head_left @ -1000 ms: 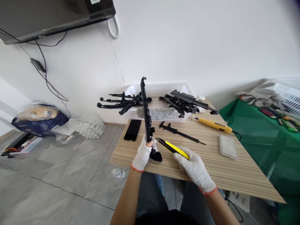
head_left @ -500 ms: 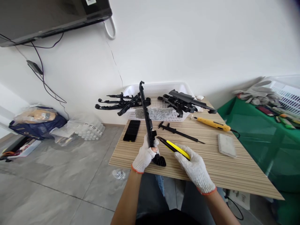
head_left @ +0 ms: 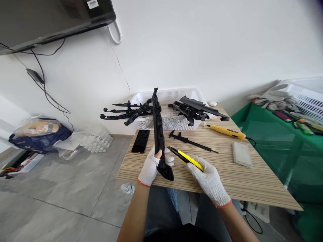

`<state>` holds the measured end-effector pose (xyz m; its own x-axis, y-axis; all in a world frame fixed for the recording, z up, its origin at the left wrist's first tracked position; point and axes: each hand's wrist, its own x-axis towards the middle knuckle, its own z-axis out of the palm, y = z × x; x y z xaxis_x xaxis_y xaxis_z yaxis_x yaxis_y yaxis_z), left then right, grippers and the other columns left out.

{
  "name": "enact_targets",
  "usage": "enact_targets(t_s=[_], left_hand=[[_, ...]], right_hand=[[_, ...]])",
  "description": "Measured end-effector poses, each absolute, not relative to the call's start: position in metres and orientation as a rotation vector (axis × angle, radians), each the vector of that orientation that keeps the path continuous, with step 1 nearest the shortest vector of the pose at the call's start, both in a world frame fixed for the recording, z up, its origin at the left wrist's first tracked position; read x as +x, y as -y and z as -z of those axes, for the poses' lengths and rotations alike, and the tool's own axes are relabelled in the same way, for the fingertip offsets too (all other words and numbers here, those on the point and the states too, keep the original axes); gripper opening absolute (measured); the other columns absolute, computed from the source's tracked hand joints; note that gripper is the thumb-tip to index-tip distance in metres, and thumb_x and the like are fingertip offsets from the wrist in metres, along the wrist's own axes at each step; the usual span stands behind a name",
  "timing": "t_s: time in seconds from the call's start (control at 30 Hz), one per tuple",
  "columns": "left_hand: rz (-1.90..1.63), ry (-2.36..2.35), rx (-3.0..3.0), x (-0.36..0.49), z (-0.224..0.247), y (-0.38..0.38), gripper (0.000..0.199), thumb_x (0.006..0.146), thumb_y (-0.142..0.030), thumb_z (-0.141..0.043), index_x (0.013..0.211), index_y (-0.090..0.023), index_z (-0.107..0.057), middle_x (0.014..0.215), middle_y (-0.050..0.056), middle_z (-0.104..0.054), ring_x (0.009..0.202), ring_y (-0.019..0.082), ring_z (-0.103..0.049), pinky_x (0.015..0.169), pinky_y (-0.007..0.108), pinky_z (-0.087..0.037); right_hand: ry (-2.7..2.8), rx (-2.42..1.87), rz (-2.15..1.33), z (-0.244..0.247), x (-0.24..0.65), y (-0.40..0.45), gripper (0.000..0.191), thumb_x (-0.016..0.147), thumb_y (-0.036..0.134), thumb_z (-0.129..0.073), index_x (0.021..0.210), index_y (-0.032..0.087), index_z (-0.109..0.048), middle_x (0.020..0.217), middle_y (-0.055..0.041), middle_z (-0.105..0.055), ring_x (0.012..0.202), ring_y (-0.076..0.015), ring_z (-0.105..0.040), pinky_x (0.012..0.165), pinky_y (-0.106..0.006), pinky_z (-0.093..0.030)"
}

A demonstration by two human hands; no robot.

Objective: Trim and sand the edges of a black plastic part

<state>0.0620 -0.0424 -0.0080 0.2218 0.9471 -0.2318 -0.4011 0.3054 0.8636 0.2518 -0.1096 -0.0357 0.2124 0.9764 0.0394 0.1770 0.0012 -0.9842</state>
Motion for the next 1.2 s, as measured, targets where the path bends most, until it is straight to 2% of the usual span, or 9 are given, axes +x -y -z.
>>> enact_targets(t_s=[0.1,0.23,0.33,0.63,0.9,0.97,1.07,1.13,1.2], left_hand=[[-1.103,-0.904,0.668,0.061,0.006,0.04,0.056,0.065,-0.053,-0.082,0.104,-0.017,-0.062,0.107,0.01,-0.073,0.059,0.017,-0.069,0.05,0.03,-0.056],[-1.119,-0.868,0.658,0.059,0.003,0.038,0.057,0.075,-0.054,-0.074,0.114,-0.017,-0.059,0.075,0.002,-0.069,0.044,0.01,-0.057,0.042,0.024,-0.047],[-1.087,-0.799,0.67,0.059,0.001,0.038,0.062,0.075,-0.054,-0.073,0.122,-0.018,-0.054,0.066,-0.003,-0.064,0.039,0.008,-0.05,0.038,0.019,-0.039],[-1.051,-0.983,0.815,0.064,0.003,0.042,0.057,0.069,-0.065,-0.072,0.096,-0.017,-0.056,0.066,0.0,-0.067,0.035,0.011,-0.051,0.035,0.025,-0.043],[-1.052,-0.991,0.8,0.065,0.003,0.042,0.06,0.066,-0.066,-0.073,0.097,-0.017,-0.058,0.063,-0.002,-0.066,0.034,0.01,-0.051,0.034,0.024,-0.042],[-1.06,-0.999,0.802,0.066,0.005,0.042,0.059,0.066,-0.066,-0.072,0.096,-0.017,-0.058,0.062,-0.002,-0.065,0.034,0.01,-0.051,0.034,0.024,-0.042],[-1.072,-1.01,0.802,0.067,0.007,0.041,0.056,0.066,-0.066,-0.073,0.091,-0.018,-0.057,0.059,-0.003,-0.063,0.034,0.011,-0.051,0.035,0.024,-0.042],[-1.073,-1.008,0.808,0.067,0.008,0.042,0.055,0.066,-0.065,-0.073,0.089,-0.018,-0.056,0.058,-0.003,-0.063,0.034,0.011,-0.051,0.035,0.024,-0.042],[-1.078,-1.01,0.816,0.068,0.007,0.042,0.055,0.066,-0.065,-0.073,0.089,-0.018,-0.056,0.059,-0.003,-0.064,0.034,0.011,-0.051,0.035,0.024,-0.042]], right_hand=[[1.213,-1.419,-0.905,0.037,0.251,0.109,0.049,0.081,0.052,-0.066,0.118,0.019,-0.07,0.121,-0.0089,-0.07,0.116,-0.0296,-0.063,0.105,-0.043,-0.049],[1.288,-1.444,-0.86,0.038,0.25,0.108,0.046,0.081,0.05,-0.066,0.118,0.023,-0.071,0.123,-0.0071,-0.069,0.12,-0.0292,-0.061,0.108,-0.045,-0.045],[1.304,-1.462,-0.841,0.037,0.25,0.108,0.046,0.081,0.05,-0.065,0.118,0.025,-0.071,0.123,-0.007,-0.069,0.119,-0.0292,-0.061,0.105,-0.044,-0.048],[1.381,-1.516,-0.822,0.03,0.25,0.11,0.044,0.083,0.048,-0.064,0.123,0.029,-0.069,0.124,-0.0041,-0.068,0.116,-0.0275,-0.062,0.105,-0.043,-0.047],[1.345,-1.492,-0.851,0.032,0.252,0.109,0.043,0.08,0.049,-0.067,0.117,0.028,-0.073,0.123,-0.0051,-0.069,0.119,-0.0296,-0.06,0.11,-0.047,-0.042],[1.317,-1.513,-0.884,0.03,0.251,0.109,0.046,0.08,0.05,-0.066,0.119,0.026,-0.072,0.121,-0.0053,-0.07,0.11,-0.0284,-0.064,0.104,-0.045,-0.048],[1.234,-1.542,-1.011,0.025,0.25,0.11,0.054,0.082,0.051,-0.062,0.128,0.023,-0.065,0.113,-0.0057,-0.072,0.068,-0.0195,-0.067,0.071,-0.037,-0.059],[1.159,-1.506,-1.111,0.022,0.248,0.111,0.061,0.082,0.051,-0.062,0.136,0.023,-0.057,0.111,-0.006,-0.071,0.048,-0.0123,-0.056,0.052,-0.032,-0.054],[1.107,-1.437,-1.179,0.019,0.247,0.112,0.068,0.08,0.05,-0.064,0.142,0.024,-0.05,0.116,-0.007,-0.068,0.044,-0.0089,-0.05,0.046,-0.028,-0.05]])
